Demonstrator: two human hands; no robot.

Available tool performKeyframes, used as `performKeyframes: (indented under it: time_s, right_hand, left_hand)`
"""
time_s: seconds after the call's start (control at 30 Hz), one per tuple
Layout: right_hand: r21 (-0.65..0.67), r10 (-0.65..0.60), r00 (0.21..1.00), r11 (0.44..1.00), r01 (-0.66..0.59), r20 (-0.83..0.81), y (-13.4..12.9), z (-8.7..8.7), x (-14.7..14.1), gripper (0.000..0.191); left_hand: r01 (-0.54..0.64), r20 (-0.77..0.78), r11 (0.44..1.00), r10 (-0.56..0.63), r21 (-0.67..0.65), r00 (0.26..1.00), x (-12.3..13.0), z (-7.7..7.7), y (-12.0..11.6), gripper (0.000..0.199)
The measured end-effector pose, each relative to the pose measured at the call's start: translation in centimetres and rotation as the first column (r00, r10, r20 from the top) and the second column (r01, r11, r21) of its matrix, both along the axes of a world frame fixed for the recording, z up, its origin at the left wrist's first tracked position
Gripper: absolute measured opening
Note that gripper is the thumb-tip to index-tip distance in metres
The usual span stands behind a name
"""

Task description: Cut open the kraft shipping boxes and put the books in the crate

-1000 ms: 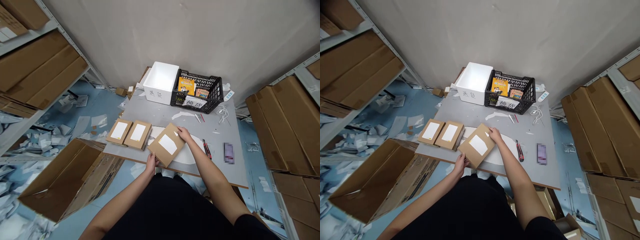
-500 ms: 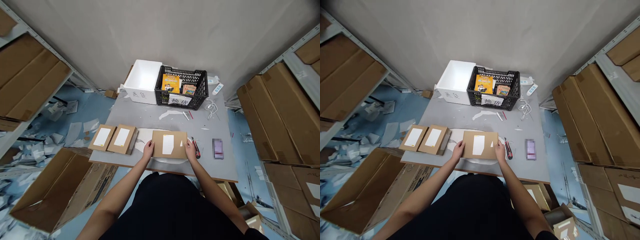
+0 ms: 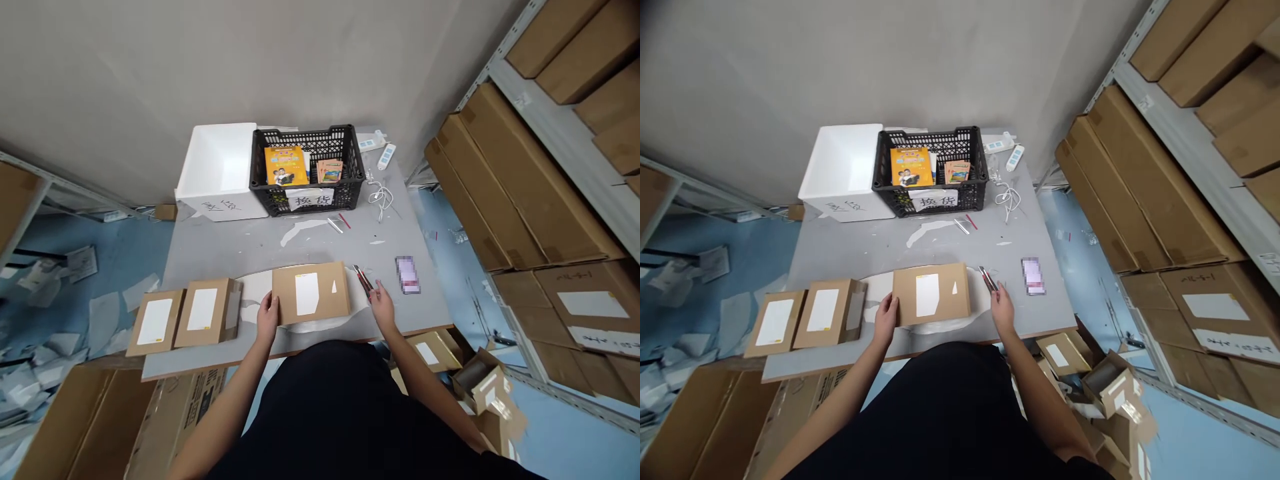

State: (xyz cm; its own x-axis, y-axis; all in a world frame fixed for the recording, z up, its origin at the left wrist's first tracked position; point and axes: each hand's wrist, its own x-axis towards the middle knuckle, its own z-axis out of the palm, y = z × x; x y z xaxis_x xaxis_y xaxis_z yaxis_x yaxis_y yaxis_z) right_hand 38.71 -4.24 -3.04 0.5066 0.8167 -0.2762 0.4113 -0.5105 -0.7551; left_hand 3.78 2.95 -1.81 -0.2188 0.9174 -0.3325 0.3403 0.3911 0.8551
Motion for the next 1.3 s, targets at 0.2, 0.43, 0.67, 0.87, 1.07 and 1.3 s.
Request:
performKeyframes:
  time_s: [0.2,0.43,0.67,0.87,1.07,1.3]
  right_hand:
    - [-0.481,0.011,0.983,0.873,0.080,0.185,0.9,-0.5,6.7,0.066]
    - [-0.569,-0.029,0.982,0.812,0.130,0.185,3.0,-3.0,9.2,0.071]
    - [-0.597,-0.035,0.984,0.790,0.136,0.177,3.6,-4.2,10.0,0.071]
    - [-0.562,-0.022,0.983,0.818,0.124,0.184,3.3,-3.9,10.1,0.070]
    - [-0.398,0.006,0.982,0.914,0.071,0.190,2.0,-2.4,7.1,0.060]
    - [0.119,0.109,0.977,0.989,-0.089,-0.182,2.2,-1.5,-0.7,0.049]
  left_hand:
    - [0.019,-0.090,1.000,-0.019,-0.008,0.996,0.8,0.2,-0.1,0.046]
    - [0.043,-0.164,0.999,-0.046,-0.021,0.985,0.9,-0.3,0.0,0.046]
    - [0.036,-0.197,0.999,-0.041,-0.029,0.980,1.2,-0.4,0.2,0.045]
    - [0.034,-0.172,0.999,-0.039,-0.029,0.984,1.2,-0.3,0.1,0.047]
    - [0.025,-0.147,0.999,-0.031,-0.041,0.989,1.1,0.1,0.3,0.046]
    - [-0.053,-0.093,0.996,0.046,-0.075,0.995,-0.3,0.1,2.9,0.047]
